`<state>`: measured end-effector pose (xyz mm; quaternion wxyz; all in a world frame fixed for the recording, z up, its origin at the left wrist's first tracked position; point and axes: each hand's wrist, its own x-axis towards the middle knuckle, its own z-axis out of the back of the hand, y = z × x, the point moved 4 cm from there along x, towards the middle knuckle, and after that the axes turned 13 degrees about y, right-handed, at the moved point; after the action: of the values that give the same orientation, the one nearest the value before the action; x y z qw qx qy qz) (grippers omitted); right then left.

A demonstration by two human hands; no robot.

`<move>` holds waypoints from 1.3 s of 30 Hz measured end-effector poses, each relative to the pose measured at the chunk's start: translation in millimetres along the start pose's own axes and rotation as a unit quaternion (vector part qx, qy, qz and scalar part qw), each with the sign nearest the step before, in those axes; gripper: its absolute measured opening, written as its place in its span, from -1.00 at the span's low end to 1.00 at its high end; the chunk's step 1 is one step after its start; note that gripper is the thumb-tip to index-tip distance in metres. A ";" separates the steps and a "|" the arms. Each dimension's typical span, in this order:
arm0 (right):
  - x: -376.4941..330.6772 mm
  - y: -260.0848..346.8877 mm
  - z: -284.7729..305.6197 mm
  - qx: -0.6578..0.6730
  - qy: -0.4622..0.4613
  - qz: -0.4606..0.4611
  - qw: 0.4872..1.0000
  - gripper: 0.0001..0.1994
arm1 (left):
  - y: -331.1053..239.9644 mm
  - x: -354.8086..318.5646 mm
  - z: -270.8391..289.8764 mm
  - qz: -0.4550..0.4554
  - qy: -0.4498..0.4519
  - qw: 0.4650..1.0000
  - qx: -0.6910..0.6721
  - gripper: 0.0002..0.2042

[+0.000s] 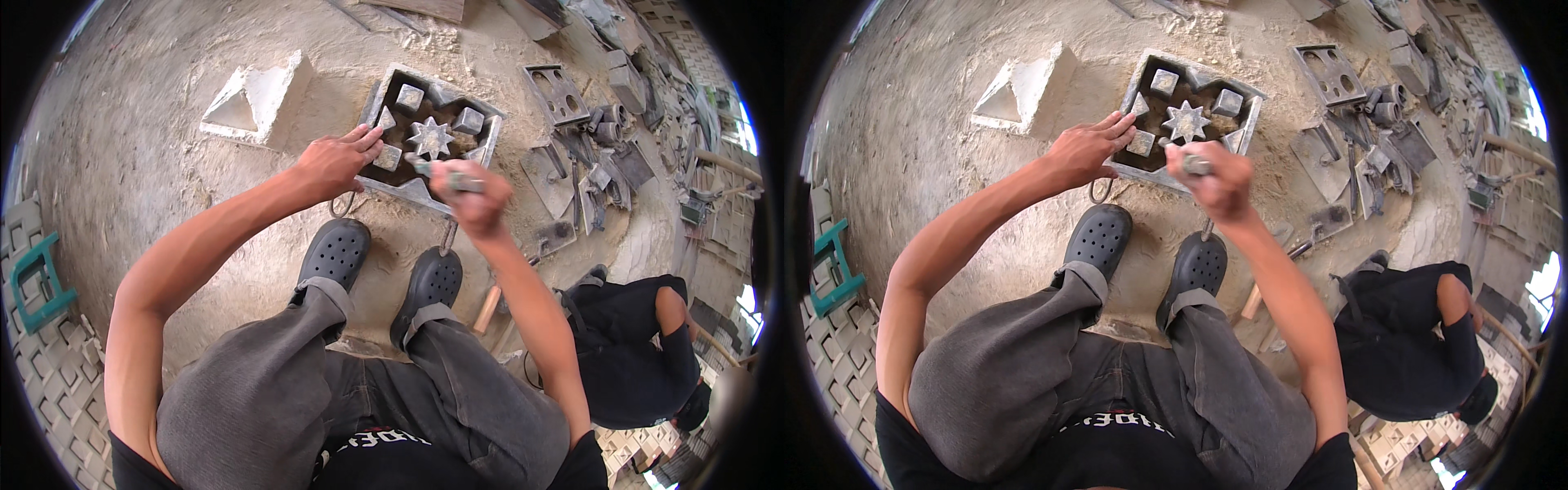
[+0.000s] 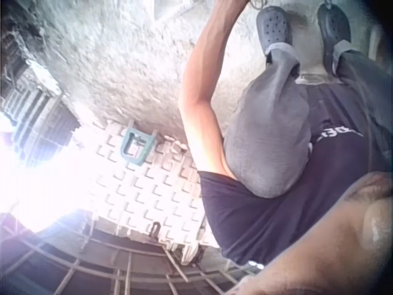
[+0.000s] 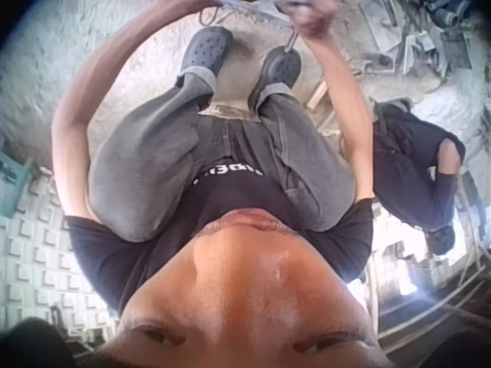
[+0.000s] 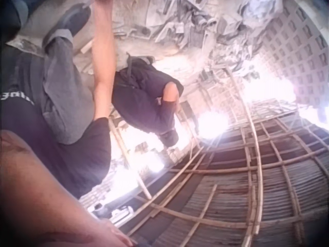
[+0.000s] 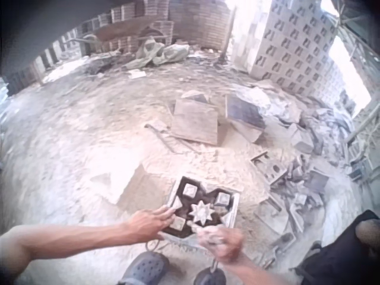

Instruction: The person fills a decorative star-shaped mold with sand and concrete mix, using a trowel and small brushes to pack and smooth the material into the intricate pattern.

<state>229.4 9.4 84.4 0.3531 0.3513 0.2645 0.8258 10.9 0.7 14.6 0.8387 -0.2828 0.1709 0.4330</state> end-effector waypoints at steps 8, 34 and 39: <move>-5.8 9.1 3.3 -0.062 0.044 -0.046 0.996 -0.77 | -1.8 -2.0 4.9 -0.004 0.002 1.000 -0.010 -0.17; -214.2 -44.9 143.7 0.252 -0.388 -0.555 0.691 -0.57 | 93.3 59.4 95.5 0.007 0.014 0.996 -0.085 -0.68; -310.2 -100.4 91.3 0.406 -0.430 -0.618 0.519 -0.59 | 169.2 165.6 150.1 0.069 -0.051 0.996 0.022 -0.78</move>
<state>495.6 -150.5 -50.4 0.6644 0.5173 0.5373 -0.0482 -28.2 277.0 -11.3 0.8205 -0.2294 0.1563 0.4997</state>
